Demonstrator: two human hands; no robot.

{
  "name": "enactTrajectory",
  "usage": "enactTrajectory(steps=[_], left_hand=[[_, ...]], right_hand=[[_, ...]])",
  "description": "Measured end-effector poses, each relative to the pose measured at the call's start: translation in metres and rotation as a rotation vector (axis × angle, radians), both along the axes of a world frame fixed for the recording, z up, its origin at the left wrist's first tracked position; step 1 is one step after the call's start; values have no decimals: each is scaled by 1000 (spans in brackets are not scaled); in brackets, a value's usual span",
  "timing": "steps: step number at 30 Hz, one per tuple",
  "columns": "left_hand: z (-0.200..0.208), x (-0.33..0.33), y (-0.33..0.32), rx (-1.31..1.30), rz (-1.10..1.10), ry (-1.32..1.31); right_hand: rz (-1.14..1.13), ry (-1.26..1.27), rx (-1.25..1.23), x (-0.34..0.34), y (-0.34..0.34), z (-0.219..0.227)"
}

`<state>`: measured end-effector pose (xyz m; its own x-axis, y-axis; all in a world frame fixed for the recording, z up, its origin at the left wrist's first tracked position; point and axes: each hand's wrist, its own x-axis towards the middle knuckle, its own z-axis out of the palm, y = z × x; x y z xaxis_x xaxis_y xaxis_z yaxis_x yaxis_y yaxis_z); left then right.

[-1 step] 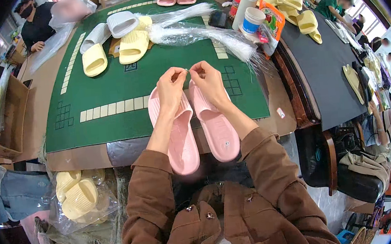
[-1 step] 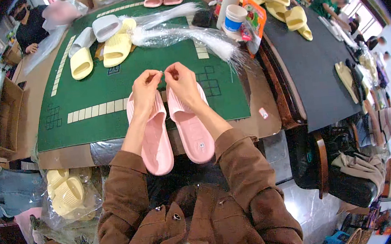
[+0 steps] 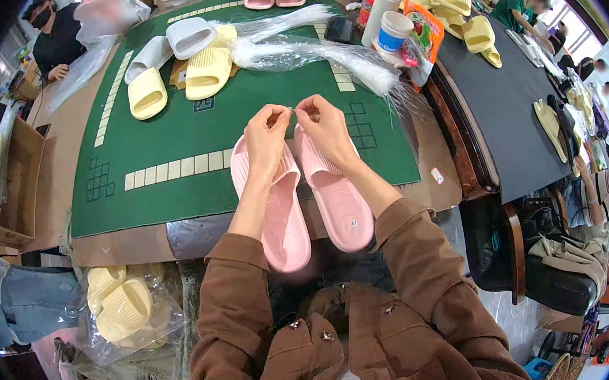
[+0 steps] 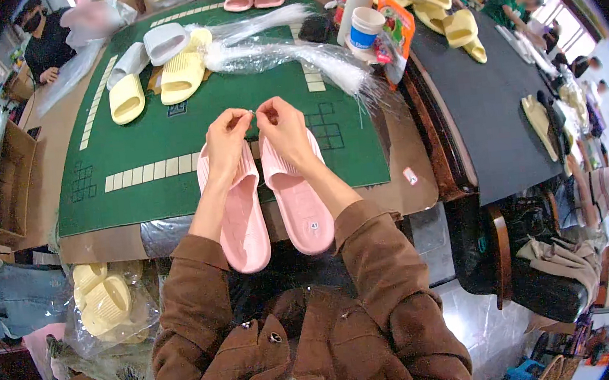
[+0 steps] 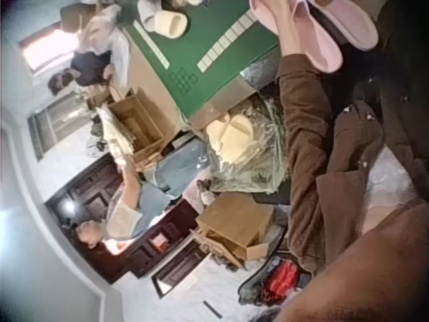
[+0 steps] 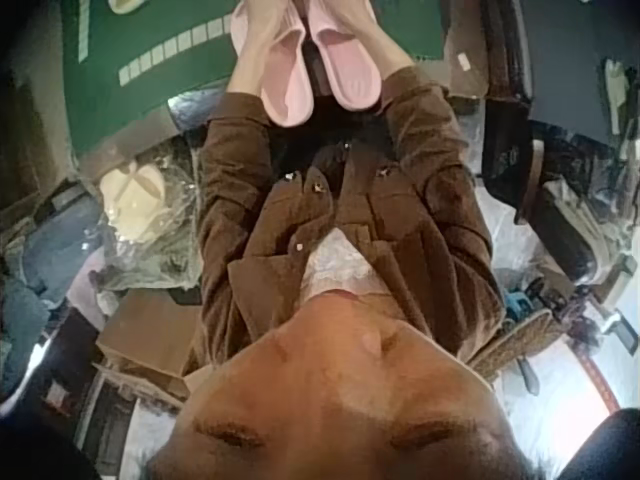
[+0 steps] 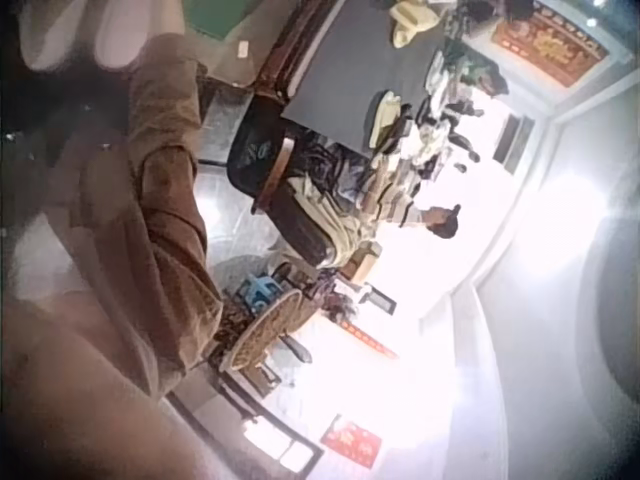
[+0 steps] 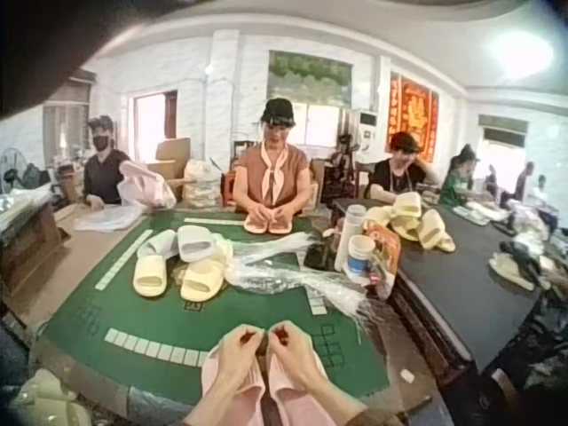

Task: The person assembles plastic slippers by inserting white elastic bands into the slots of yellow, pink, and black slippers. The person handles the slippers one by one, pulling the band through the designated holes to secure the strap.

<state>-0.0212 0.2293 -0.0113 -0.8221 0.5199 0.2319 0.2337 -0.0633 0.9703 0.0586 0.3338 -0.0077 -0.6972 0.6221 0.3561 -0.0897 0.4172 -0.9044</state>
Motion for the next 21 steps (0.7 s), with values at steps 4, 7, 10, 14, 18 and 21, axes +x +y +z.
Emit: enactTrajectory(steps=[4, 7, 10, 14, 18, 21], left_hand=[[3, 1, -2, -45, 25, 43], [5, 4, -1, -93, 45, 105], [3, 4, -1, -123, 49, 152], [4, 5, -4, -92, 55, 135], [3, 10, 0, -100, 126, 254], [-3, 14, 3, -139, 193, 462]], right_hand=[[0, 0, 17, -1, -1, -1], [-24, 12, 81, -2, 1, -4], [-29, 17, 102, -2, -1, -3], [9, 23, 39, 0, -5, 2], [-6, 8, 111, -2, 0, -3], [-31, -6, 123, -1, -1, -4]])
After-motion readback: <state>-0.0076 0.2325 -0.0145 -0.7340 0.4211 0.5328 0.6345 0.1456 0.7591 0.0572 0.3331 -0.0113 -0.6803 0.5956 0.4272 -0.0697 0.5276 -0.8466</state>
